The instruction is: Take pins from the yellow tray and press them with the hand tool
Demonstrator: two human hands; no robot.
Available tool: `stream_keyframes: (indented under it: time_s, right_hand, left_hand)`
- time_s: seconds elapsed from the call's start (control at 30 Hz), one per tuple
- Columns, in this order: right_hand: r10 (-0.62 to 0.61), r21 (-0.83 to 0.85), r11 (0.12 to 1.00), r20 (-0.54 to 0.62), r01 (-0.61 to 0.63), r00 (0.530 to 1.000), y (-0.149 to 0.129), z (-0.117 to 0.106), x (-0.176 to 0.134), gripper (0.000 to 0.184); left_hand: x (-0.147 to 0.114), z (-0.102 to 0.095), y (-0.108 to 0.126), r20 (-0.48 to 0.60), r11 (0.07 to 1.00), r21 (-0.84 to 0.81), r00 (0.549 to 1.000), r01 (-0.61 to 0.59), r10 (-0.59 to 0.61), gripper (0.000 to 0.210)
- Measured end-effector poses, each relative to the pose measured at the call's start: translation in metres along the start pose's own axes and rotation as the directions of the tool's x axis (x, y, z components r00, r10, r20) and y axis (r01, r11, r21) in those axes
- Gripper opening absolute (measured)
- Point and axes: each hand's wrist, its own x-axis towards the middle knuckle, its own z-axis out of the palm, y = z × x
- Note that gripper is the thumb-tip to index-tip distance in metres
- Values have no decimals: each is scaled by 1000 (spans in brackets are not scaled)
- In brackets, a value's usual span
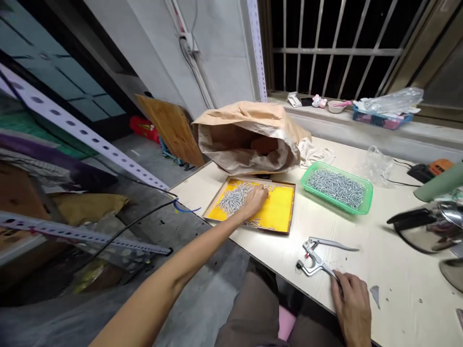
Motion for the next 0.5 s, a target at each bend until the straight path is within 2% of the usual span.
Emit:
stream_keyframes:
  time_s: [0.13, 0.27, 0.4, 0.5]
  right_hand:
    - [-45, -33, 999, -61, 43, 997, -7, -3, 9, 38]
    - [-42, -56, 998, -73, 38, 996, -9, -2, 7, 33]
    - [-22, -70, 997, -58, 18, 998, -9, -1, 7, 31]
    - [-28, -65, 998, -93, 22, 995, -8, -4, 2, 34]
  left_hand:
    - [-3, -9, 0, -39, 1000, 12, 999, 1, -1, 27]
    - [-15, -18, 1, -92, 1000, -12, 996, 2, -3, 27]
    - [-37, -16, 13, -134, 984, -160, 990, -74, 52, 18]
    - [-62, -12, 27, -141, 943, -306, 986, -131, 92, 13]
